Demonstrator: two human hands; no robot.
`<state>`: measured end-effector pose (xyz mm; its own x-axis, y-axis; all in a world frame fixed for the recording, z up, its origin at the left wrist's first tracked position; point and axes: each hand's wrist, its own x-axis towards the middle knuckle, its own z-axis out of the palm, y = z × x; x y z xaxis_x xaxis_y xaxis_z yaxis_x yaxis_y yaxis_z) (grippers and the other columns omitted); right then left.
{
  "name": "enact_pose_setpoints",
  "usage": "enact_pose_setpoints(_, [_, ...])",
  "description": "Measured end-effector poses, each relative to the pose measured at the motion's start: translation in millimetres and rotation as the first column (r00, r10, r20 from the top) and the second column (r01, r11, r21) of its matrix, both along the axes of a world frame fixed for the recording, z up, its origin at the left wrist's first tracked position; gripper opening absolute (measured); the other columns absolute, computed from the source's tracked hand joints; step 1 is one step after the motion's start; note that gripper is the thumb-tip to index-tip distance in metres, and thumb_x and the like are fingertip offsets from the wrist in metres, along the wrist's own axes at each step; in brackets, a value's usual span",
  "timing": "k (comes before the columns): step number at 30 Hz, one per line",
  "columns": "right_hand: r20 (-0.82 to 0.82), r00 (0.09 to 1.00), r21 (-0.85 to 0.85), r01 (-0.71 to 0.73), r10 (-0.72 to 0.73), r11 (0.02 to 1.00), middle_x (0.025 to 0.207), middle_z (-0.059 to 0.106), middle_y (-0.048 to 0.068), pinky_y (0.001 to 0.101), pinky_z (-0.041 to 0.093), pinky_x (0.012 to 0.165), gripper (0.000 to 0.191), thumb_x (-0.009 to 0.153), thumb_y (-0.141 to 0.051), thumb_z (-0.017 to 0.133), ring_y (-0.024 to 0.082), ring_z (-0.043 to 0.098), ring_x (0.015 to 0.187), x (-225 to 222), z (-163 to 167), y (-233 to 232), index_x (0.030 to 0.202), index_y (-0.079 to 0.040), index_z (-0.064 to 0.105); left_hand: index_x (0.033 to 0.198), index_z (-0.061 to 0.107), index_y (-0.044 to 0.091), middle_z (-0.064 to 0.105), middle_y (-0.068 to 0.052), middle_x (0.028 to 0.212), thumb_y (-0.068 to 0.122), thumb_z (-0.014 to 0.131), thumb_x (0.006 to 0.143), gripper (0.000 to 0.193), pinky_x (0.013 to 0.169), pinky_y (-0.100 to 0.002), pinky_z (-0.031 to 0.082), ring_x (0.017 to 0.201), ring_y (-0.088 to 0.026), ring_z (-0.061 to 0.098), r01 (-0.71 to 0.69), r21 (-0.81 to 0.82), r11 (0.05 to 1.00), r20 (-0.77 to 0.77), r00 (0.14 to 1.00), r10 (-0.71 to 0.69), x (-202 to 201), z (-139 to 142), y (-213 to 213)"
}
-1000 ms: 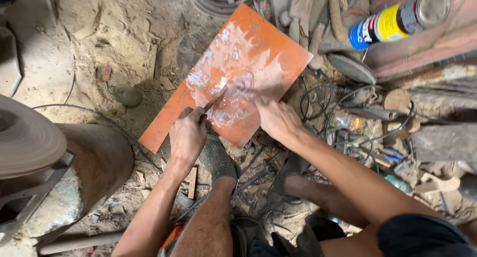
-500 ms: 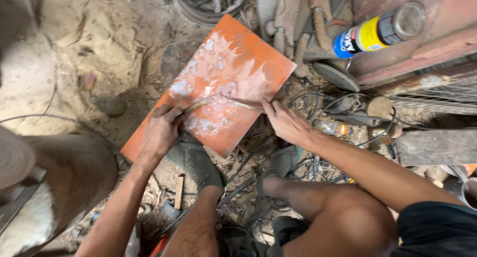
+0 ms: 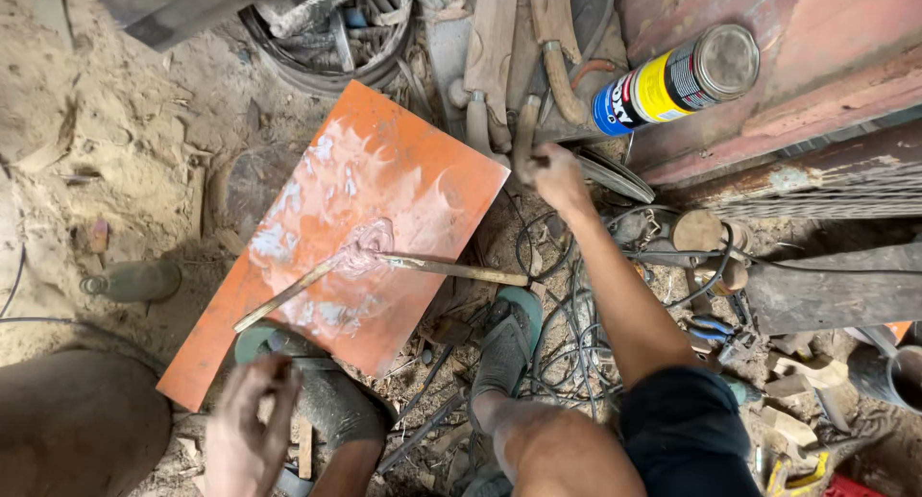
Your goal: The person mixes a pink paste on an orange tile, then inserts a metal ferrule into a wooden handle. They repeatedly tap the ferrule to seat it and apply the paste into the handle's opening using a small tool.
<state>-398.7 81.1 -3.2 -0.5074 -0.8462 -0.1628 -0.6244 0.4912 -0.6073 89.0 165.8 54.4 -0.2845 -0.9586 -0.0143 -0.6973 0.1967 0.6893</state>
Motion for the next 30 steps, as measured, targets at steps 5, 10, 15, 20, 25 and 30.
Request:
enact_pose_setpoints(5, [-0.411,0.908,-0.036,-0.105,0.081,0.994,0.135,0.044,0.041,0.0591,0.031,0.113,0.103,0.069,-0.018,0.089,0.057,0.045,0.130,2.7,-43.1,-35.0,0.156,0.000,0.037,0.107,0.071,0.012,0.077,-0.005,0.094,0.012,0.076,0.079,0.028,0.068,-0.033,0.066,0.084,-0.014,0.079,0.100,0.184,0.978,0.009,0.995,-0.103,-1.8,-20.0,42.8])
enact_pose_setpoints(10, [-0.276,0.955,0.184,-0.061,0.111,0.981,0.147,0.036,0.026,0.0507,0.032,0.110,0.082,0.072,-0.023,0.087,0.043,0.033,0.128,-2.6,-42.6,-63.5,0.143,-0.009,0.049,0.115,0.068,0.013,0.078,-0.005,0.097,0.012,0.075,0.081,0.036,0.069,-0.033,0.064,0.082,-0.016,0.075,0.091,0.237,0.967,-0.163,0.985,-0.053,8.1,-61.8,48.0])
enact_pose_setpoints(15, [-0.298,0.908,0.338,-0.187,0.293,0.922,0.151,0.038,0.015,0.0505,0.033,0.107,0.078,0.067,-0.014,0.083,0.038,0.031,0.131,-9.6,-43.6,-70.8,0.140,-0.013,0.055,0.113,0.068,0.013,0.079,-0.007,0.098,0.016,0.074,0.082,0.032,0.074,-0.035,0.062,0.084,-0.018,0.079,0.048,0.258,0.965,-0.122,0.992,-0.017,20.8,-82.8,64.3])
enact_pose_setpoints(20, [-0.277,0.905,0.243,-0.259,0.323,0.935,0.146,0.046,0.016,0.0549,0.035,0.112,0.076,0.070,-0.017,0.084,0.043,0.033,0.139,-19.9,-61.5,-71.0,0.139,-0.009,0.055,0.111,0.070,0.014,0.079,-0.007,0.098,0.023,0.072,0.084,0.029,0.077,-0.038,0.063,0.088,-0.019,0.080,0.061,0.341,0.938,-0.052,0.998,-0.045,22.3,-86.4,62.2])
enact_pose_setpoints(25, [-0.216,0.934,0.168,-0.252,0.285,0.953,0.123,0.065,0.026,0.0489,0.048,0.103,0.048,0.075,-0.017,0.080,0.042,0.060,0.120,-17.7,-66.7,-72.7,0.119,-0.001,0.066,0.111,0.071,0.014,0.079,-0.006,0.101,0.025,0.071,0.084,0.028,0.078,-0.038,0.063,0.089,-0.018,0.079,0.010,0.360,0.933,-0.047,0.999,0.007,17.1,-83.9,61.4])
enact_pose_setpoints(30, [-0.145,0.968,0.207,-0.172,0.204,0.963,0.098,0.070,0.024,0.0467,0.055,0.083,0.031,0.078,-0.021,0.082,0.037,0.069,0.094,-8.4,-64.6,-70.6,0.093,0.003,0.069,0.111,0.071,0.012,0.079,-0.007,0.101,0.022,0.072,0.083,0.030,0.076,-0.038,0.064,0.091,-0.019,0.078,0.009,0.364,0.931,-0.074,0.997,0.019,15.7,-82.5,59.1])
